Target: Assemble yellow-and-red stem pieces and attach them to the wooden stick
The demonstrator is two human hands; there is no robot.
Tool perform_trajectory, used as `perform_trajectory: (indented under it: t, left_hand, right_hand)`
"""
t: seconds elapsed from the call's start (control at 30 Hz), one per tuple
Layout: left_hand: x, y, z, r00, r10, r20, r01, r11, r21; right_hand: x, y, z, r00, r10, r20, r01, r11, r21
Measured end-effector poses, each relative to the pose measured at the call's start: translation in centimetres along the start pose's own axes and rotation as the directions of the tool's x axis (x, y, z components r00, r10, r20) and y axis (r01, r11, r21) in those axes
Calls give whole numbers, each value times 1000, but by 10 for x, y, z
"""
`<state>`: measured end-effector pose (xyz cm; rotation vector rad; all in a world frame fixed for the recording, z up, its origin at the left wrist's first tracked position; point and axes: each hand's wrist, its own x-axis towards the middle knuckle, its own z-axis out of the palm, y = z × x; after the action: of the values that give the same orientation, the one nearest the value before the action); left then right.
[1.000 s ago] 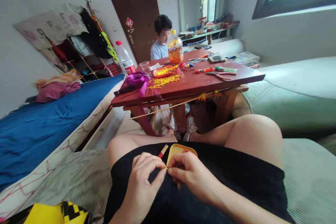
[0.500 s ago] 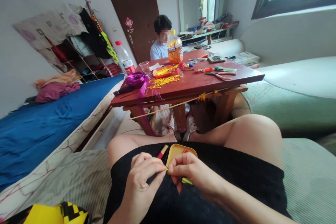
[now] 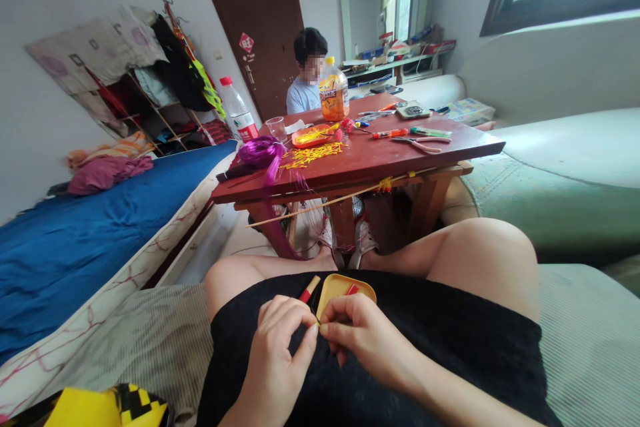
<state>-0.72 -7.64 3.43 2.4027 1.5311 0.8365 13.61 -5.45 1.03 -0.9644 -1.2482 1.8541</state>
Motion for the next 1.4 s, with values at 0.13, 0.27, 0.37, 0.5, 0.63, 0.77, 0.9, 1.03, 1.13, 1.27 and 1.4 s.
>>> perform_trajectory:
  t: [0.13, 0.27, 0.37, 0.5, 0.63, 0.77, 0.9, 1.03, 1.13, 1.27, 1.4]
  left_hand:
    - [0, 1, 2, 999, -9, -32, 8, 1000, -26]
    - [0, -1, 3, 991, -123, -58, 109, 974, -200]
    - [-1, -4, 6, 972, -233, -34, 211, 924, -319]
    - [-2, -4, 7, 957, -289, -3, 265, 880, -395]
    - [-1, -2, 7, 967, -253, 7, 239, 904, -355]
    - [2, -5, 6, 960, -270, 78, 279, 882, -380]
    - [4, -6, 3, 930, -301, 209, 364, 820, -441]
    - [6, -5, -4, 958, -227, 175, 268, 928, -259]
    - [8, -10, -5, 945, -254, 204, 310, 895, -321]
    - [8, -22, 3, 869, -415, 269, 492, 670, -557]
    - [8, -23, 14, 809, -468, 356, 557, 417, -718]
  right_hand:
    - [-2, -1, 0, 1000, -2, -11, 2, 1000, -6]
    - [-3, -2, 1, 1000, 3, -18, -4, 1000, -3]
    - [-1, 0, 1, 1000, -12, -23, 11, 1000, -20]
    - [-3, 2, 3, 997, -68, -40, 62, 988, -145]
    - [-7, 1, 4, 977, -198, -78, 140, 873, -467]
    - [-9, -1, 4, 971, -230, -70, 147, 798, -585]
    - [-8, -1, 3, 969, -242, -54, 149, 744, -651]
    - [-8, 3, 3, 958, -283, -44, 158, 648, -746]
    - [-10, 3, 3, 951, -305, -44, 162, 614, -773]
    - [-11, 3, 4, 943, -331, -42, 166, 573, -802]
    - [-11, 4, 6, 930, -367, -21, 194, 538, -821]
